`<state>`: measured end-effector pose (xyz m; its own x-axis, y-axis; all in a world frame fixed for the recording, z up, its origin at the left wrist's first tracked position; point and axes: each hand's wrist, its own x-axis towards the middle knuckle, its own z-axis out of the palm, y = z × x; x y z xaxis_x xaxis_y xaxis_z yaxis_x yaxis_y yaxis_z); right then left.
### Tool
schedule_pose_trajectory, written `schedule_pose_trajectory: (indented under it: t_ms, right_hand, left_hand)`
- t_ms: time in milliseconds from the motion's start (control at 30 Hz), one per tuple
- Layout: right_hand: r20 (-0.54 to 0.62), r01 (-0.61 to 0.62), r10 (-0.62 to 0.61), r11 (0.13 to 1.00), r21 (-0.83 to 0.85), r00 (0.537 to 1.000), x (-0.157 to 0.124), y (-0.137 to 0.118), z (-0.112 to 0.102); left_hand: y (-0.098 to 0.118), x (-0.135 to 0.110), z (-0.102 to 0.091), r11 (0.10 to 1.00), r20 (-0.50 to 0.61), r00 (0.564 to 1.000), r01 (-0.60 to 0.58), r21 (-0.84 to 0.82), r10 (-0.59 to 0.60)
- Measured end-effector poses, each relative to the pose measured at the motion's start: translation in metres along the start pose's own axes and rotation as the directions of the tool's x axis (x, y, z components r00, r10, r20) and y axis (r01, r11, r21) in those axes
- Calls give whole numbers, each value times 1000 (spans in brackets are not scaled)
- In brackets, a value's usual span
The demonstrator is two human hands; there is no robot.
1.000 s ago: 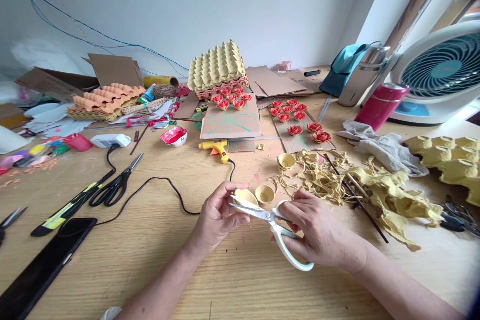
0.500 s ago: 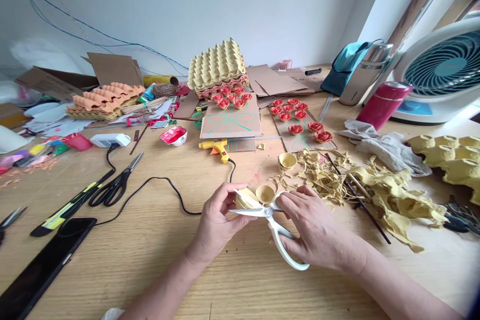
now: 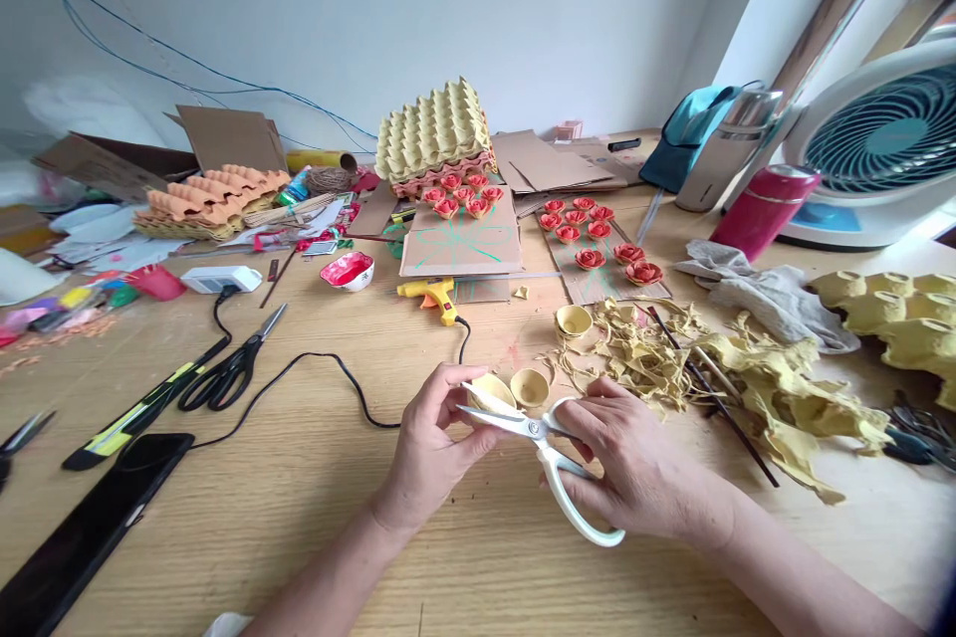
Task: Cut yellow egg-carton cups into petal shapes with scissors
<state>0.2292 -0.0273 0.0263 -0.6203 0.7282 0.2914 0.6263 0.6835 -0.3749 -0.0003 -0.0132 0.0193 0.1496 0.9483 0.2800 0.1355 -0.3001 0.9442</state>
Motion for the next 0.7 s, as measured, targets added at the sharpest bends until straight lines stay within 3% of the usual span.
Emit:
schedule_pose_trajectory:
  t_ms: [200,433,700]
  right_hand:
    - [-32,32,-32,999,-3,999,-1,1,0]
    - [-53,37,-38,999,-13,998,-1,5,1]
    - [-14,-43,42,998,-50,999,3,3,-2]
  left_hand:
    - [1,-2,3,999,-38,999,-40,-29,39]
    - [3,2,-6,975,148,989,47,-216,-15]
    - [-6,3,-3,976,92,992,107,-191,-91]
